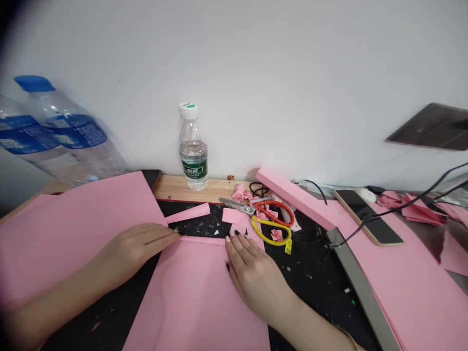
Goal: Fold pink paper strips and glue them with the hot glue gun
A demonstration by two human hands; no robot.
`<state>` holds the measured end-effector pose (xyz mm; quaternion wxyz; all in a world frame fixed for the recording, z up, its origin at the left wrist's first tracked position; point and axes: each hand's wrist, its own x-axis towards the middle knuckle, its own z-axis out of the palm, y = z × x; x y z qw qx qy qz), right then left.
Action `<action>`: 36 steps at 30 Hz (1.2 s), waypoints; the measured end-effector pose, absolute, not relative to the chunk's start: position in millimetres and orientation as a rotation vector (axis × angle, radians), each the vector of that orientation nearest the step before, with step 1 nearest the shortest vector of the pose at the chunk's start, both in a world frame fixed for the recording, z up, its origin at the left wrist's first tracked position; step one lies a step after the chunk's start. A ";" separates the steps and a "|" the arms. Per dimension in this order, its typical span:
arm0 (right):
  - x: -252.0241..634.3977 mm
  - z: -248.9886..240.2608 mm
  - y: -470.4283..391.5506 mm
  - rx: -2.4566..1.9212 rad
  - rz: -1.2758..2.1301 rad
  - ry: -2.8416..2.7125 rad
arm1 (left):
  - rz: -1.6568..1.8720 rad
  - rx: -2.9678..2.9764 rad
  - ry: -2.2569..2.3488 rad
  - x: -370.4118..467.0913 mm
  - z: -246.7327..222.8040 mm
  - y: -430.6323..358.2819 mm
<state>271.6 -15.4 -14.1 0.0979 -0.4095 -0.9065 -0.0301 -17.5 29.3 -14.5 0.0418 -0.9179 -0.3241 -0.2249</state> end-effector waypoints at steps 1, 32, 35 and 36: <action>271.8 -14.7 -15.3 -1.208 -0.093 -2.683 | -0.686 -2.784 -0.954 -17.9 -15.6 29.7; 248.0 -13.9 -15.3 -1.267 0.137 -2.779 | -0.307 -2.915 -1.164 34.5 -30.9 -7.0; 248.6 -12.8 -16.6 -1.297 0.087 -2.758 | -0.292 -2.922 -1.202 32.3 -30.2 -7.7; 249.2 -12.8 -17.6 -1.307 0.054 -2.748 | -0.287 -2.915 -1.219 30.8 -29.9 -8.2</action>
